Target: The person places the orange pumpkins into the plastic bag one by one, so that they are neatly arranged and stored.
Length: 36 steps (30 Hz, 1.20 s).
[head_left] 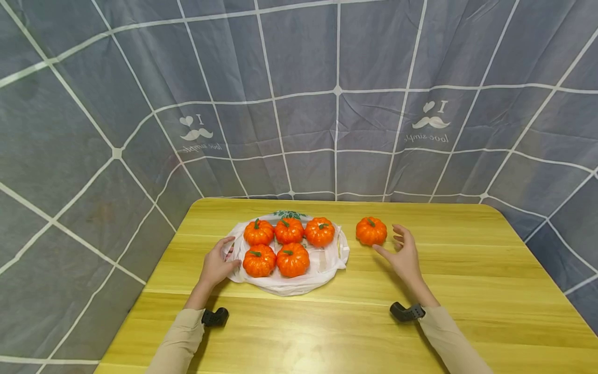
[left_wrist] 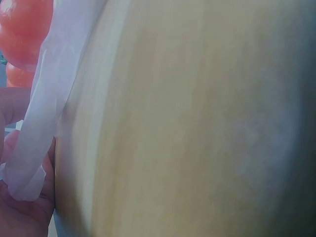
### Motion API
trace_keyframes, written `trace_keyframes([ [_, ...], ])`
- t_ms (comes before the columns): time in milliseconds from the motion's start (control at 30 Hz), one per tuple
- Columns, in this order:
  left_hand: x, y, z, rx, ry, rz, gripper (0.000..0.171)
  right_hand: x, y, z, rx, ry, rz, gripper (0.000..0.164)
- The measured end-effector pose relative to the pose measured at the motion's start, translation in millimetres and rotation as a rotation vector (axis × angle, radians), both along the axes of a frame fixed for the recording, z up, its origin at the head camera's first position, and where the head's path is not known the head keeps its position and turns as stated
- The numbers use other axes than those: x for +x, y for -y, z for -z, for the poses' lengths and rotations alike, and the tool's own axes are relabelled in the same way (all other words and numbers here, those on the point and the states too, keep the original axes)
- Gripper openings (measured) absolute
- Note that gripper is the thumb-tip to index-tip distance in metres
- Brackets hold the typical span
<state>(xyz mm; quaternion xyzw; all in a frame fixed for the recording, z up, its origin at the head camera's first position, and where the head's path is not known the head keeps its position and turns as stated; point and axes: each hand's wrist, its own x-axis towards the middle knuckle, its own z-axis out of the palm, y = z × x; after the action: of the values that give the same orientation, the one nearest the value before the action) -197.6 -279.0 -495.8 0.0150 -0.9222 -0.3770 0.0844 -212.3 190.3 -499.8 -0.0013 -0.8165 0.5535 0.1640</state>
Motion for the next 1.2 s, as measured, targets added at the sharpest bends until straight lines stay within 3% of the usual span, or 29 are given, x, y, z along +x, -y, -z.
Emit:
trace_keyframes([
  [533,2.1,-0.4,-0.3,0.011,0.013,-0.013,0.066,-25.4,4.6,1.0,-0.003,0.076,-0.122,0.087],
  [1200,0.9,-0.5,0.3,-0.001,0.016,-0.01,0.066,-37.1,9.4,4.1,0.039,0.191,-0.106,0.085],
])
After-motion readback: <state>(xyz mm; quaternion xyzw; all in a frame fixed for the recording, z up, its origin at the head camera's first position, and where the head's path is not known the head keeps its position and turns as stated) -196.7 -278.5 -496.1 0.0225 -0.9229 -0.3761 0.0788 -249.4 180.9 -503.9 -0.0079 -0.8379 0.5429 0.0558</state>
